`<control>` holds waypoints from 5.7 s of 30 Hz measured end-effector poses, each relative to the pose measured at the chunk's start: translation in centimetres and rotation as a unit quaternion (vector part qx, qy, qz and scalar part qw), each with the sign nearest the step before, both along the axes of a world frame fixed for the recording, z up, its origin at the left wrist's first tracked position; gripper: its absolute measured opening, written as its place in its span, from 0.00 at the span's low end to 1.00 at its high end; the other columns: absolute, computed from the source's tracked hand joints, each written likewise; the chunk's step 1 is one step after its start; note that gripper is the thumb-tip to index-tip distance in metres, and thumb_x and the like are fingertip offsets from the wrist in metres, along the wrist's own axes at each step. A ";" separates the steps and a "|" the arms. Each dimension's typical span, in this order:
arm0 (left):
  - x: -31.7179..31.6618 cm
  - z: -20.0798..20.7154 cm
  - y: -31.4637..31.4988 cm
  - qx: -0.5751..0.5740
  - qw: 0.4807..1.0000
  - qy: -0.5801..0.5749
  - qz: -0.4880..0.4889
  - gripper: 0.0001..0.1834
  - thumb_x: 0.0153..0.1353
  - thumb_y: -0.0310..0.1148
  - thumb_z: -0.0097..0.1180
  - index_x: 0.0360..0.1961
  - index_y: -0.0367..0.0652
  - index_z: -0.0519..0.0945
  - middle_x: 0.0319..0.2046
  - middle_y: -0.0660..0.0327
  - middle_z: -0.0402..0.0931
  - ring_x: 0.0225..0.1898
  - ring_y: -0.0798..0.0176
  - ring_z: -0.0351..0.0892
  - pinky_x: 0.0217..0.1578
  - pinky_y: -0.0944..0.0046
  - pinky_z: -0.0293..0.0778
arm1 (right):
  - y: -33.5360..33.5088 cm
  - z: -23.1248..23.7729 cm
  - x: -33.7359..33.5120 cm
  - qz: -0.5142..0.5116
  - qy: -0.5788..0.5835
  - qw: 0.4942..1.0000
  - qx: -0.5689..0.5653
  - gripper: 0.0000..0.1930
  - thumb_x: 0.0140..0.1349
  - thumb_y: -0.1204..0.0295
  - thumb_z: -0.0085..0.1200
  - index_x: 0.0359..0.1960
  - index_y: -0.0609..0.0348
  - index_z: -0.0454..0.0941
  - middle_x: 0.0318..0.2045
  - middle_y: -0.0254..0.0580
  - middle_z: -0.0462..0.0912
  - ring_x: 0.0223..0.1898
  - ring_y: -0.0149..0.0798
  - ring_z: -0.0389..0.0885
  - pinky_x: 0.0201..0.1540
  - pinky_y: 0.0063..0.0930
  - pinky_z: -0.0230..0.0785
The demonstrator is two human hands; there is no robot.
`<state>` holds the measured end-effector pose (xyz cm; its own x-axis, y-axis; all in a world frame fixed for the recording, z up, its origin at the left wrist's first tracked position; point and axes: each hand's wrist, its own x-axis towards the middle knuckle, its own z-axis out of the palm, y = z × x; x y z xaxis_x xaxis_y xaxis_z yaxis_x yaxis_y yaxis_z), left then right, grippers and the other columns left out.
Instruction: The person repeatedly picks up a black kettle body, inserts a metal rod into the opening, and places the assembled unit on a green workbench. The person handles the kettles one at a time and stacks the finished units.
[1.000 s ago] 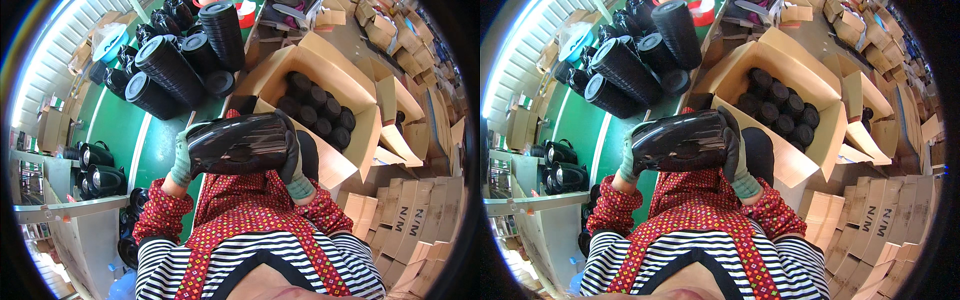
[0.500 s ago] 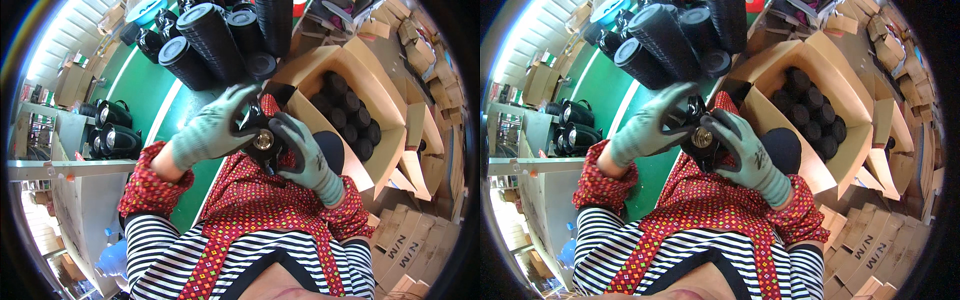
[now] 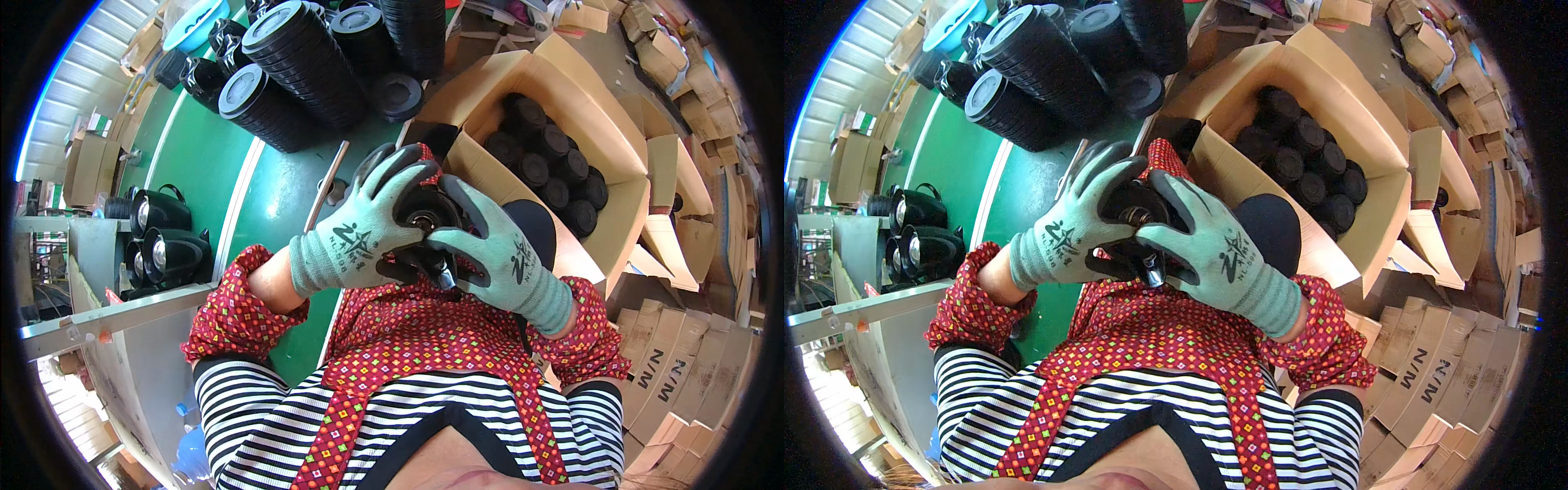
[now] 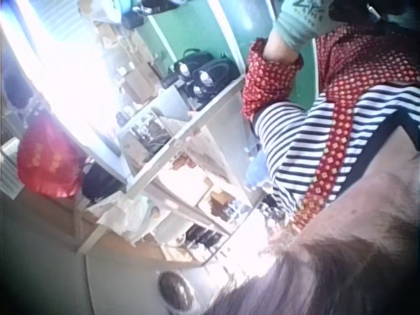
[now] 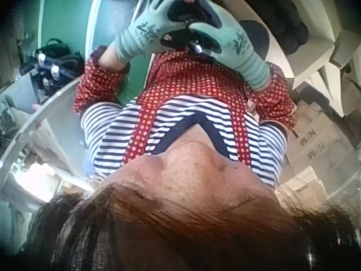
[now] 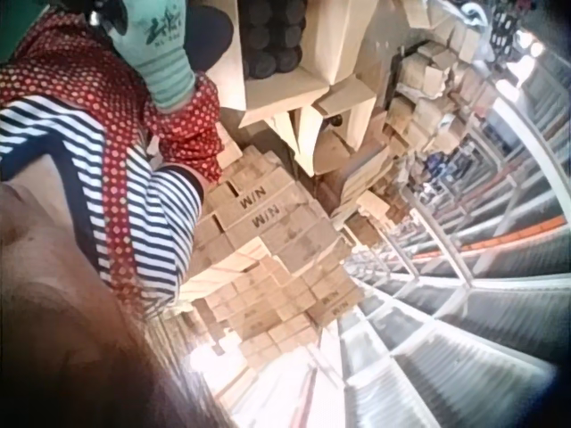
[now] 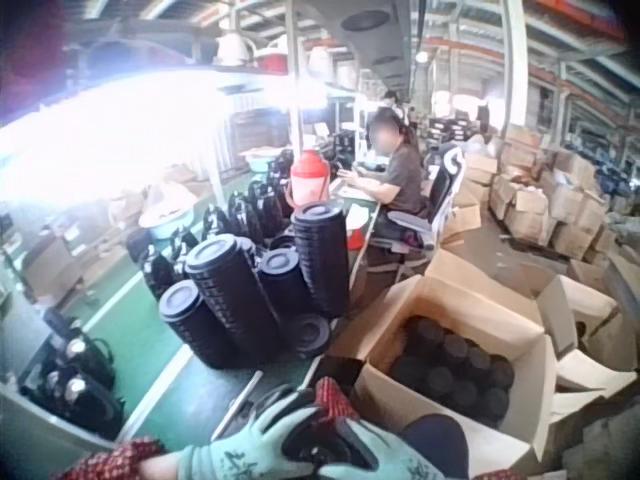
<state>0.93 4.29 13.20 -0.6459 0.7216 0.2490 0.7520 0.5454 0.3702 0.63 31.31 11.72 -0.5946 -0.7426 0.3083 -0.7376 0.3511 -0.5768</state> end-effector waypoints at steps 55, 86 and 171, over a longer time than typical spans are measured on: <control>-7.1 -0.8 16.2 0.099 0.973 -0.209 0.008 0.29 0.57 0.47 0.63 0.56 0.42 0.82 0.48 0.51 0.79 0.49 0.49 0.77 0.51 0.47 0.71 | 0.6 -15.7 -12.1 0.174 -0.229 0.889 -0.357 0.22 0.74 0.71 0.55 0.65 0.65 0.71 0.64 0.56 0.73 0.68 0.55 0.73 0.72 0.44 0.64; -13.8 -8.5 5.5 0.044 0.966 -0.253 -0.026 0.28 0.69 0.51 0.58 0.50 0.31 0.81 0.36 0.43 0.84 0.37 0.37 0.86 0.38 0.48 0.79 | 4.4 -0.6 -8.5 -0.150 -0.104 0.963 0.200 0.40 0.53 0.59 0.68 0.69 0.59 0.73 0.45 0.44 0.80 0.42 0.49 0.79 0.46 0.43 0.69; -12.4 0.7 7.9 -0.201 0.885 -0.417 0.049 0.40 0.62 0.42 0.66 0.69 0.29 0.66 0.36 0.45 0.85 0.35 0.43 0.88 0.37 0.52 0.83 | 3.8 -5.9 -13.4 -0.004 -0.192 0.980 0.056 0.32 0.48 0.44 0.72 0.47 0.54 0.80 0.39 0.43 0.80 0.43 0.51 0.80 0.50 0.46 0.67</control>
<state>-11.50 12.20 13.87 -0.5487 0.5735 -0.6083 0.2507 0.8070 0.5347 -12.77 35.11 5.86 -0.6570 -0.7536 -0.0227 -0.4705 0.4333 -0.7687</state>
